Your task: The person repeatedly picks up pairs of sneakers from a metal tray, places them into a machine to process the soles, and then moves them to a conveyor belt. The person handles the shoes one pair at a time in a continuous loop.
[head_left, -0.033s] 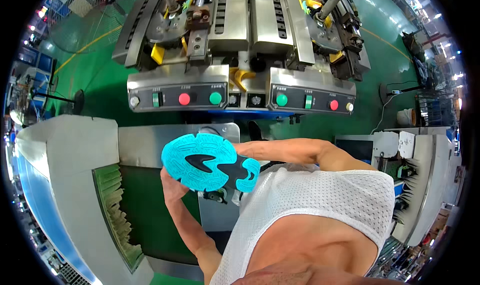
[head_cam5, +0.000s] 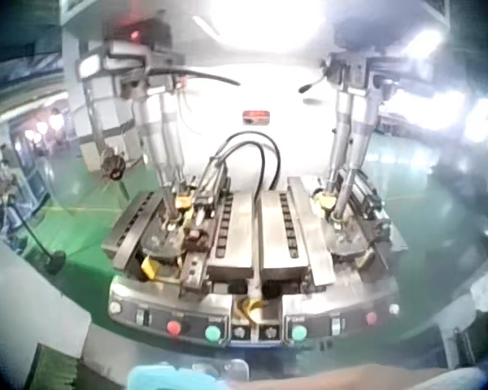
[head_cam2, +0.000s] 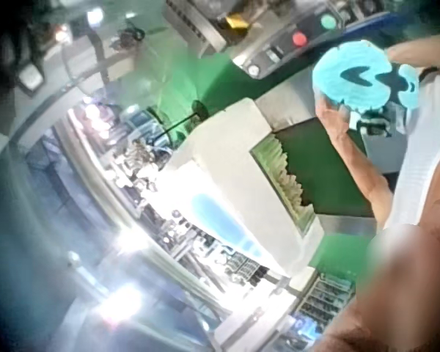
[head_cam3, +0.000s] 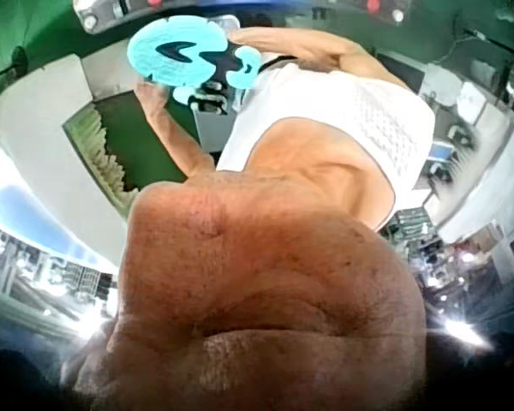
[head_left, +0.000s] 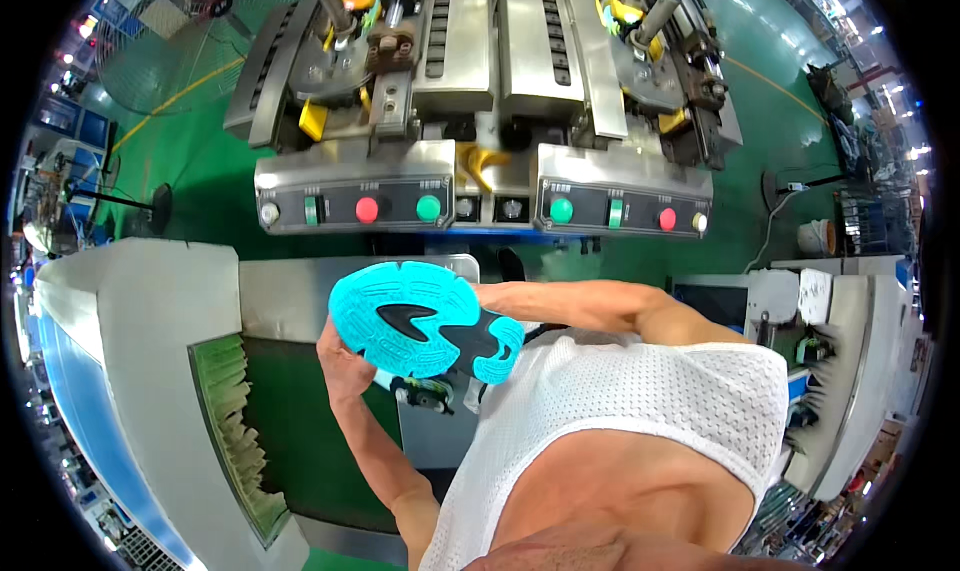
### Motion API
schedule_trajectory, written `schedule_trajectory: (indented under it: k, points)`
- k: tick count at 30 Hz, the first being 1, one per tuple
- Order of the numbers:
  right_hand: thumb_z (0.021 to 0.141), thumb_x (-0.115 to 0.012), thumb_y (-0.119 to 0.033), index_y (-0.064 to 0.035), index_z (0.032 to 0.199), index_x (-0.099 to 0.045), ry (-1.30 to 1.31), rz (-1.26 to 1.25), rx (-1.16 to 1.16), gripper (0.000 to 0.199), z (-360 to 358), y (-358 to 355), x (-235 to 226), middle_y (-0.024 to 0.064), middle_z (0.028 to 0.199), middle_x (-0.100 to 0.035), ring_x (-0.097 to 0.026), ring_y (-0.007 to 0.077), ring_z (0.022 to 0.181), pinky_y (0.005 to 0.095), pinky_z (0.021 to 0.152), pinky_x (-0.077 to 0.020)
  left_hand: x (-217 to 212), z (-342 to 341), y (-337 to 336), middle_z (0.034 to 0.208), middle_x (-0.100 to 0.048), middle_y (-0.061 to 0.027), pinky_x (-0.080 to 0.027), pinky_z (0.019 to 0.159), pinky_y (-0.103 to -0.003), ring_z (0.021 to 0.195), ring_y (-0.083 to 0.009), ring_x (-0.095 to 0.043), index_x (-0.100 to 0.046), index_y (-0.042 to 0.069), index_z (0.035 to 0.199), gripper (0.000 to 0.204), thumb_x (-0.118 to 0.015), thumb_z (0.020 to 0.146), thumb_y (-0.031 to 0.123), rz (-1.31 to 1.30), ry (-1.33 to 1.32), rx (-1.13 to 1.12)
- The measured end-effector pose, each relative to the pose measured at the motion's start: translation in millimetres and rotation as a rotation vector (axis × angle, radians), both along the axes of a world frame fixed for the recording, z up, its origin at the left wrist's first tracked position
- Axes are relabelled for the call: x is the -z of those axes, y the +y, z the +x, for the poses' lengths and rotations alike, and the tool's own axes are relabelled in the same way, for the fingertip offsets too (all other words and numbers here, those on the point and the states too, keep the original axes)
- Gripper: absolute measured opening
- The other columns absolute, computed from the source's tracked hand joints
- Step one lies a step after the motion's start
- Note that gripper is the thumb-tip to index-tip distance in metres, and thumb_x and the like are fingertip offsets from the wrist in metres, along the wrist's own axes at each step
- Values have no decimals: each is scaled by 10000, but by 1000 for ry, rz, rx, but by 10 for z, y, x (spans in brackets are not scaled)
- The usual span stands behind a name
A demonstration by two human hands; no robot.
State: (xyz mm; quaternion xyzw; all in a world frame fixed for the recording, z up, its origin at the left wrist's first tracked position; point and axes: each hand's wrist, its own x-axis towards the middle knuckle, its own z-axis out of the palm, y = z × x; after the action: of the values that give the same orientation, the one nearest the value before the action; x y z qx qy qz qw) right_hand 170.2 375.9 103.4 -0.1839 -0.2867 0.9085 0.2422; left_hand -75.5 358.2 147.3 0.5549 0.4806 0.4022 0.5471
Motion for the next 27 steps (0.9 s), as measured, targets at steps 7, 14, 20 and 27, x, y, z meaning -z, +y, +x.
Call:
schedule_trajectory:
  k: [7, 14, 20, 27]
  points:
    - [887, -620, -180, 38, 1197, -563, -204, 96, 197, 384, 1422, 605, -376, 63, 1076, -654, -622, 86, 911, 247, 783, -538, -165, 883, 809, 1366, -515, -150, -418, 1054, -360, 1260, -242, -509, -495, -32, 1341, 491, -593, 860, -52, 159, -19, -137]
    - [741, -817, -457, 38, 1383, -415, 52, 34, 423, 905, 1818, 611, -426, 142, 1274, -603, -618, 192, 1124, 327, 941, -526, -391, 1201, 1481, 1374, -522, -112, -443, 1028, -335, 1219, -202, -534, -490, 7, 1362, 429, -536, 936, -17, 420, 316, -131]
    - [733, -816, -311, -2, 1341, -507, 107, 63, 492, 749, 1749, 514, -184, 117, 1269, -616, -615, 192, 1126, 330, 981, -482, -432, 1085, 2320, 1345, -543, -101, -438, 994, -304, 1187, -194, -547, -510, 20, 1351, 374, -503, 978, 52, 593, 478, -89]
    - [723, -819, -324, -39, 1386, -476, 232, -140, 451, 799, 1517, 623, -66, 111, 1274, -616, -613, 199, 1136, 339, 994, -476, 103, 966, 3586, 1293, -540, -245, -403, 1013, -403, 1193, -384, -523, -491, -48, 1314, 425, -524, 950, 170, 559, 714, -3]
